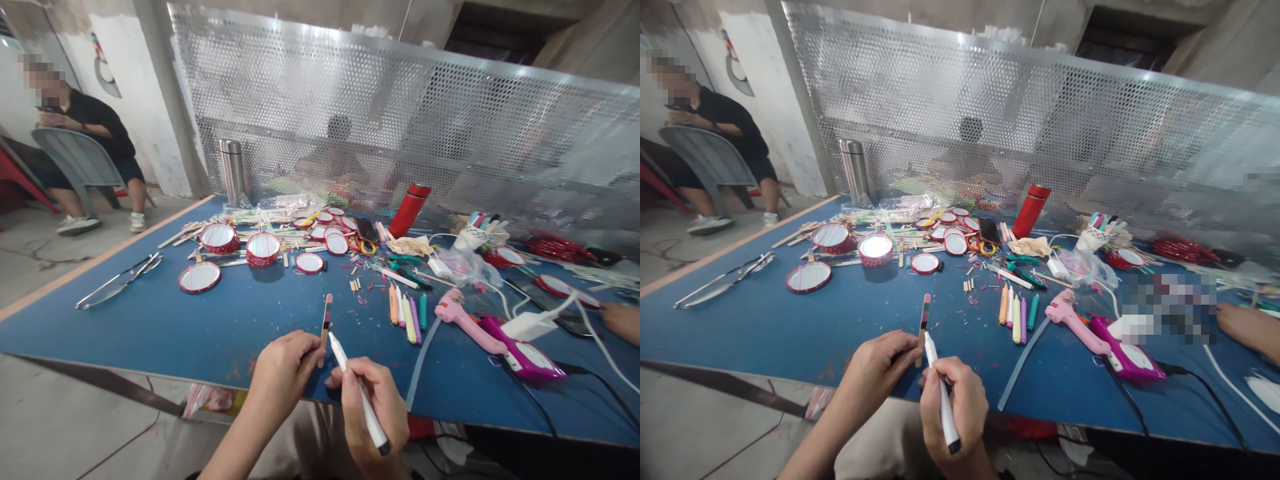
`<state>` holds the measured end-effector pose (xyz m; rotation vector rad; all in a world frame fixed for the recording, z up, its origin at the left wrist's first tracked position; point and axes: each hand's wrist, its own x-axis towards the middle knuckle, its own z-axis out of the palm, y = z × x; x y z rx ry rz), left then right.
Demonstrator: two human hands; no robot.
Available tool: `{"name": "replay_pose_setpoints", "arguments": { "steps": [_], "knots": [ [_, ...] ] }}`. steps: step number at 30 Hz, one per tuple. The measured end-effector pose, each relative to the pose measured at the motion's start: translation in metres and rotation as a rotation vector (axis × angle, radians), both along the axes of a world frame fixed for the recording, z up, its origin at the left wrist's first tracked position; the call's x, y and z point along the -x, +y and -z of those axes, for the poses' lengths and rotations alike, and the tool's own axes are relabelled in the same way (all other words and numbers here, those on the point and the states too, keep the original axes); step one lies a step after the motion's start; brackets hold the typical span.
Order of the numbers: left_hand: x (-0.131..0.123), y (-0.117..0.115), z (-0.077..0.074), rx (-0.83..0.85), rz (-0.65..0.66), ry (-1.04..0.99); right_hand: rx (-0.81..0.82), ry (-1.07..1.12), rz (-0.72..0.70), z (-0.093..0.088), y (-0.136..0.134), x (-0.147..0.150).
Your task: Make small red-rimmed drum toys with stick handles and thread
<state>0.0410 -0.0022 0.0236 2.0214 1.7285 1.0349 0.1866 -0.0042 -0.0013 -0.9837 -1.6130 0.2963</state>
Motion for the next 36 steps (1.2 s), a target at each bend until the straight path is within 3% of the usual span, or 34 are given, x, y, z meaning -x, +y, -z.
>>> {"name": "replay_pose_setpoints", "arguments": {
  "steps": [11, 18, 36],
  "knots": [
    [-0.001, 0.0, -0.001, 0.012, -0.004, 0.003, -0.007, -0.016, 0.004, 0.002, 0.001, 0.001],
    [0.0, 0.0, 0.001, 0.007, 0.005, -0.003, -0.026, 0.019, -0.077, 0.01, 0.003, -0.002],
    [0.0, -0.001, 0.001, -0.007, 0.0, -0.016, -0.053, -0.061, 0.015, 0.009, 0.003, -0.001]
  ]
}}
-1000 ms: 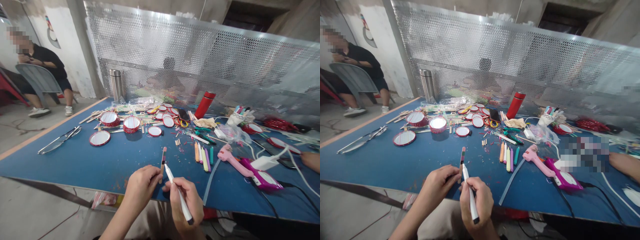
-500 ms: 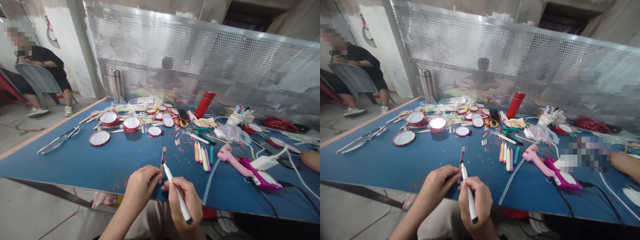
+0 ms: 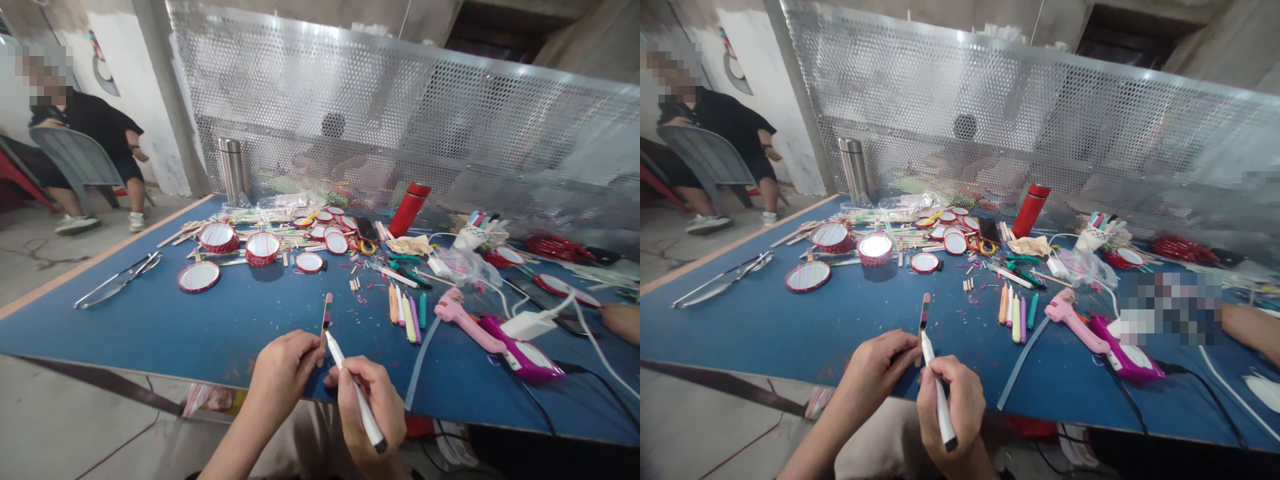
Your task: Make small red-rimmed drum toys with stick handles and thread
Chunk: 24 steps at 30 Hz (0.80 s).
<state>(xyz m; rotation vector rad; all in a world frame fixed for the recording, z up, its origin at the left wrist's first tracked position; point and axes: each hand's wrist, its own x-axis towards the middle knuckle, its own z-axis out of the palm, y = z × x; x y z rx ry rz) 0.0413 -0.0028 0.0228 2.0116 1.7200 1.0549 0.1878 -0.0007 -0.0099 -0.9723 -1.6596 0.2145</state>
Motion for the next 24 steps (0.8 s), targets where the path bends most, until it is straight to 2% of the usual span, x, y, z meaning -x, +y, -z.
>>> {"name": "replay_pose_setpoints", "arguments": {
  "steps": [7, 17, 21, 24],
  "knots": [
    [0.0, 0.0, 0.0, 0.016, 0.0, 0.006, -0.038, -0.066, 0.001, -0.013, 0.0, 0.0],
    [0.0, 0.001, 0.0, 0.017, -0.012, 0.024, -0.017, 0.001, 0.06, -0.012, -0.003, 0.003],
    [0.0, 0.001, 0.0, 0.017, -0.005, 0.023, 0.0, 0.072, 0.043, -0.012, -0.005, 0.004],
    [0.0, 0.001, -0.001, 0.029, -0.004, 0.026, -0.023, 0.04, 0.038, -0.011, -0.003, 0.003]
  ]
}}
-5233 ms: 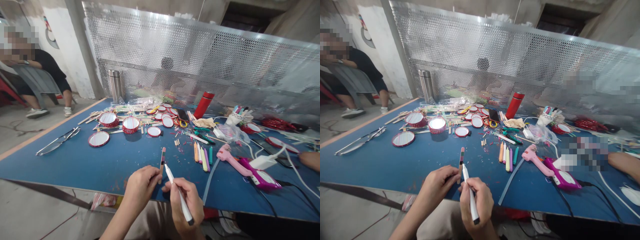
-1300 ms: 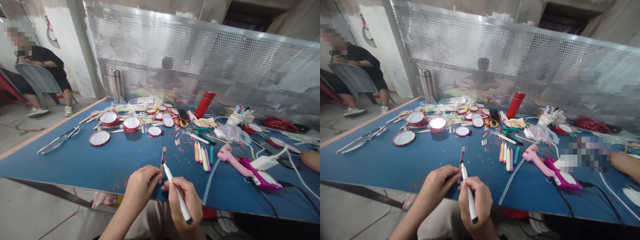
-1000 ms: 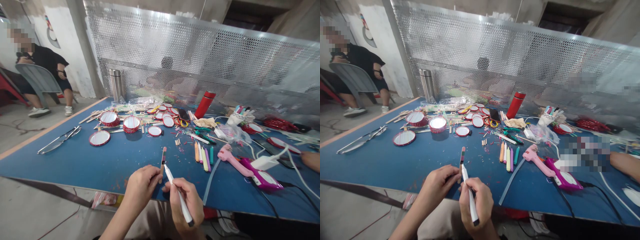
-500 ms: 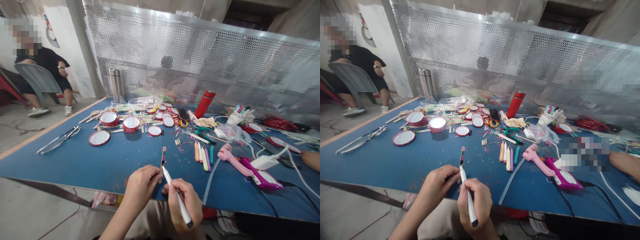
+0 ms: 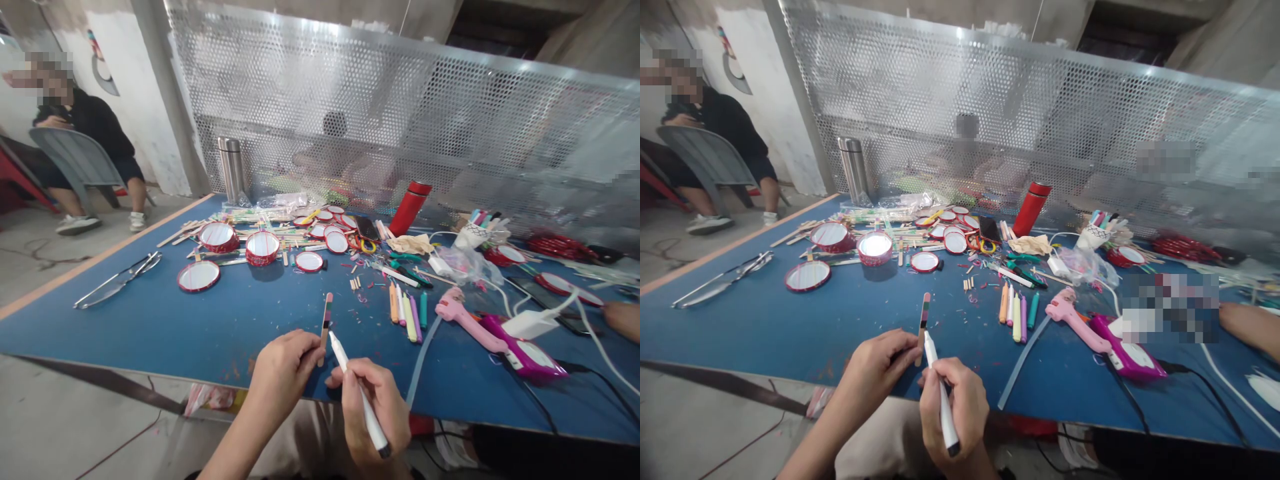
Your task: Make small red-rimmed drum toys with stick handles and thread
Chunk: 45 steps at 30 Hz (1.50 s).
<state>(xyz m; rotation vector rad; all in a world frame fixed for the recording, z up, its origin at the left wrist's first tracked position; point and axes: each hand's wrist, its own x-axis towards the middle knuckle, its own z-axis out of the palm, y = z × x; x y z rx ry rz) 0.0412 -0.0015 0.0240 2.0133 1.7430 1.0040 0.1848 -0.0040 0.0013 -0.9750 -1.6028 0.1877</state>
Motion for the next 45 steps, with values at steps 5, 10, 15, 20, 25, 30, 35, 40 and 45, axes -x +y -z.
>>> {"name": "replay_pose_setpoints", "arguments": {
  "steps": [5, 10, 15, 20, 25, 30, 35, 40, 45],
  "knots": [
    [-0.0005, -0.0011, -0.001, 0.037, 0.0, -0.015, -0.019, -0.084, -0.036, -0.0004, 0.0029, -0.0025],
    [-0.0003, -0.001, 0.0009, 0.046, -0.004, -0.019, -0.01, -0.062, -0.014, 0.0013, 0.0012, -0.0012],
    [0.0, -0.001, 0.0006, 0.04, -0.002, -0.015, 0.031, -0.006, 0.025, 0.0005, -0.0011, 0.0008],
    [-0.0002, -0.0013, 0.0002, 0.048, -0.005, -0.033, -0.009, -0.061, -0.029, -0.0008, 0.0016, -0.0012],
    [-0.0001, -0.0015, 0.001, 0.043, 0.007, -0.034, -0.004, -0.071, -0.016, 0.0038, 0.0023, -0.0013],
    [0.0001, -0.0008, 0.002, 0.016, 0.003, -0.016, 0.03, 0.023, 0.026, 0.0064, -0.0024, 0.0],
    [-0.0004, -0.0004, 0.0012, 0.033, -0.004, -0.027, 0.018, -0.009, -0.024, 0.0005, -0.0006, -0.0016],
    [-0.0005, -0.0014, 0.0008, 0.035, 0.001, -0.037, -0.03, -0.082, -0.03, -0.0005, 0.0034, -0.0012],
    [0.0, -0.0016, 0.0007, 0.022, -0.006, -0.017, 0.004, -0.042, 0.001, 0.0027, 0.0007, 0.0002]
  ]
}}
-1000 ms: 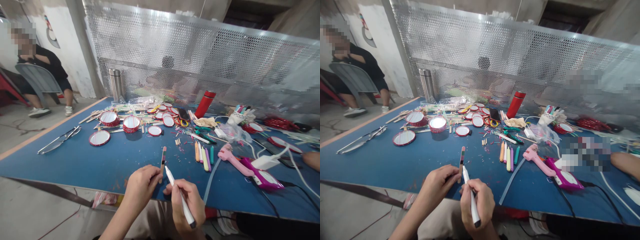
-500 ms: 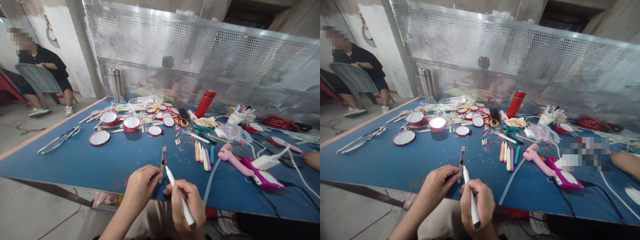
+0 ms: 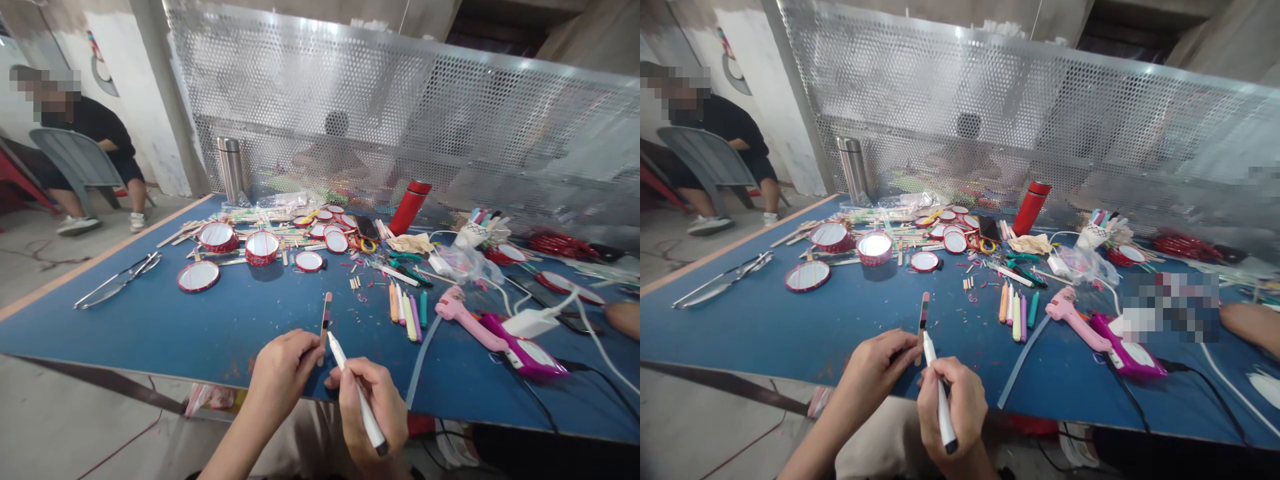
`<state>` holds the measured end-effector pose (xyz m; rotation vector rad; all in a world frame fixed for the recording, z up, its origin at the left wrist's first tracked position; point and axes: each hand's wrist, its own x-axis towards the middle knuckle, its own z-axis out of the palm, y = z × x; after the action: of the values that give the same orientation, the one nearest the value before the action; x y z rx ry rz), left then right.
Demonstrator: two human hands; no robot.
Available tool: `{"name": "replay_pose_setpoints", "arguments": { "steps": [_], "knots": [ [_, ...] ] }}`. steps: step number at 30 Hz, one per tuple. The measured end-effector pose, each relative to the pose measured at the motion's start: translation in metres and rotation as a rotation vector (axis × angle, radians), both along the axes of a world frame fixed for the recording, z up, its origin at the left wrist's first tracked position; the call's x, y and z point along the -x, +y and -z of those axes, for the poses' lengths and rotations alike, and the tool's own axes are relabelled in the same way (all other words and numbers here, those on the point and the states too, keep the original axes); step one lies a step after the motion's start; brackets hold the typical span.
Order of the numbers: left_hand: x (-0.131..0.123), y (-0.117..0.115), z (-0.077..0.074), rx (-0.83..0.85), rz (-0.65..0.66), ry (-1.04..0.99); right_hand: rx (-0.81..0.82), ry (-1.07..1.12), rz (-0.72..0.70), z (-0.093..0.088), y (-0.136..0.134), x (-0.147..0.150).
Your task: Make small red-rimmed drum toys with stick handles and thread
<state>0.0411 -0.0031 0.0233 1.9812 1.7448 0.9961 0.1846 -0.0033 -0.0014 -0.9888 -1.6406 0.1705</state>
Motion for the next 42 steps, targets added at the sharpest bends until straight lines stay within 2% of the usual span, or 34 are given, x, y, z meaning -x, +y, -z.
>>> {"name": "replay_pose_setpoints", "arguments": {
  "steps": [6, 11, 16, 20, 28, 34, 42],
  "knots": [
    [0.0, -0.0018, 0.0005, 0.008, 0.006, -0.01, -0.051, -0.044, -0.021, -0.0044, 0.0013, -0.002],
    [-0.0001, -0.0003, -0.0008, 0.012, 0.015, -0.019, -0.032, -0.091, -0.037, -0.0061, 0.0016, -0.0034],
    [0.0003, 0.0007, -0.0001, -0.003, 0.007, -0.014, 0.013, 0.02, 0.01, -0.0024, -0.0023, -0.0006],
    [0.0, 0.0003, -0.0007, 0.019, 0.002, -0.026, 0.045, 0.097, -0.004, -0.0026, -0.0046, 0.0014],
    [-0.0006, -0.0001, -0.0022, 0.023, 0.008, -0.024, 0.0, -0.078, -0.036, -0.0033, 0.0009, -0.0026],
    [-0.0008, -0.0001, -0.0035, 0.005, 0.001, -0.003, 0.029, 0.048, 0.036, 0.0013, -0.0021, 0.0],
    [-0.0005, 0.001, 0.0, 0.034, 0.006, -0.04, -0.008, -0.019, -0.045, -0.0057, -0.0008, -0.002]
  ]
}}
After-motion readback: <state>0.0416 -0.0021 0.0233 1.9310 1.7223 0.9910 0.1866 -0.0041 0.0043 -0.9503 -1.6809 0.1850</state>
